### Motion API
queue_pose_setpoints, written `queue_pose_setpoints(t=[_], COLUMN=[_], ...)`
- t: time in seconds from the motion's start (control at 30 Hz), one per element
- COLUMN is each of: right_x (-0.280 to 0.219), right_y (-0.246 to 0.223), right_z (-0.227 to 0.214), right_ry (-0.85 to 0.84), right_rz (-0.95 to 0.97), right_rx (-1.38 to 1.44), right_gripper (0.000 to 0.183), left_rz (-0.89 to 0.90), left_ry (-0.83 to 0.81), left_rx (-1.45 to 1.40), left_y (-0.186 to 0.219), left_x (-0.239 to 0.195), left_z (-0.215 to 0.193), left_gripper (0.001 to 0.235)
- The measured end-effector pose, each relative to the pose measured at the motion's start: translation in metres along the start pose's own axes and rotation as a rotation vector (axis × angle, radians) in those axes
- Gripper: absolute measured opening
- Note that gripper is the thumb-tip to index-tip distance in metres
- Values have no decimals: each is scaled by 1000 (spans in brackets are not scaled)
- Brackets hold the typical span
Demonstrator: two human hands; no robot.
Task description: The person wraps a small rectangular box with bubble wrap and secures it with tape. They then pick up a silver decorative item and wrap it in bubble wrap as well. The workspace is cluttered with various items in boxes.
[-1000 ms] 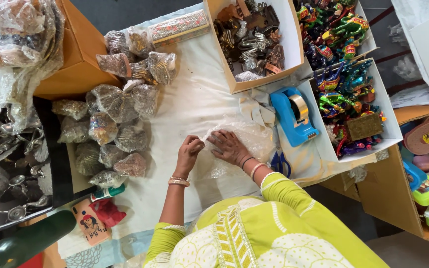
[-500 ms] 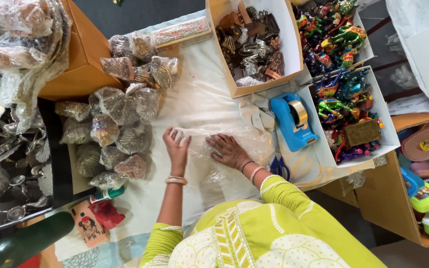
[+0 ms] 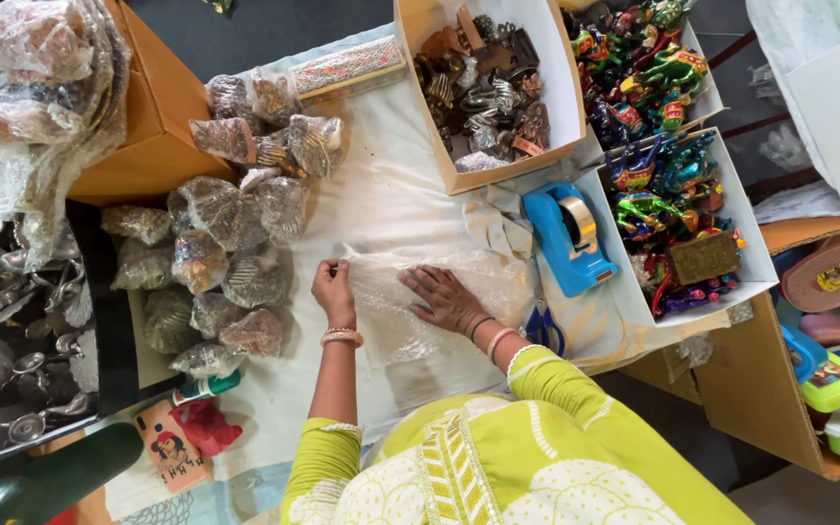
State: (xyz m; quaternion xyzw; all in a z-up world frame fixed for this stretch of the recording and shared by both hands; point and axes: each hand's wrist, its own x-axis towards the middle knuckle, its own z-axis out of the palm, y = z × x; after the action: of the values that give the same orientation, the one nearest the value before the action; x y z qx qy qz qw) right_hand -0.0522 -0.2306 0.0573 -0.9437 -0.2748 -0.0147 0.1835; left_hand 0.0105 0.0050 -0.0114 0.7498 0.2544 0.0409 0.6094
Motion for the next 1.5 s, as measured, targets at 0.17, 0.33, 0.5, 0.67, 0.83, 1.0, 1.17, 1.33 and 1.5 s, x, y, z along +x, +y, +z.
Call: queue_pose_setpoints(t=[0.17,0.33,0.5,0.67,0.83,1.0,1.17,1.33,1.5], right_x=[-2,1,-2,-1,4,-7,-9,-11,13], right_y=[2,1,6,8,13,48,62,71,105], right_z=[3,-5,8,4,-6,-17,-63,-46,-59], right_ry=[1,30,12,6,13,131,389,-214,203], right_rz=[-2,-43,-21,-25,-12,505,375,337,449], right_rx=[-10,-2,36,78,347,988,309,128,224], right_gripper=[67,65,67,69,55,28,34,13,12], left_rz=[58,639,774,627,539,507,720,533,572], left_ry=[89,-61,-382,-341,-374,-291,-277,-438,-392], left_rx=[167,597,772,954,1025,986,898,945,986], left_y=[10,17,16,23,33,3,-9,21,11], left_x=[-15,-52,-82,-61,-50,-81,-134,-157,-159], left_z=[-12,-34,-20,-43,-54,-54,-40,-43,-55], left_gripper=[11,34,73,112,109,95,84,101,103])
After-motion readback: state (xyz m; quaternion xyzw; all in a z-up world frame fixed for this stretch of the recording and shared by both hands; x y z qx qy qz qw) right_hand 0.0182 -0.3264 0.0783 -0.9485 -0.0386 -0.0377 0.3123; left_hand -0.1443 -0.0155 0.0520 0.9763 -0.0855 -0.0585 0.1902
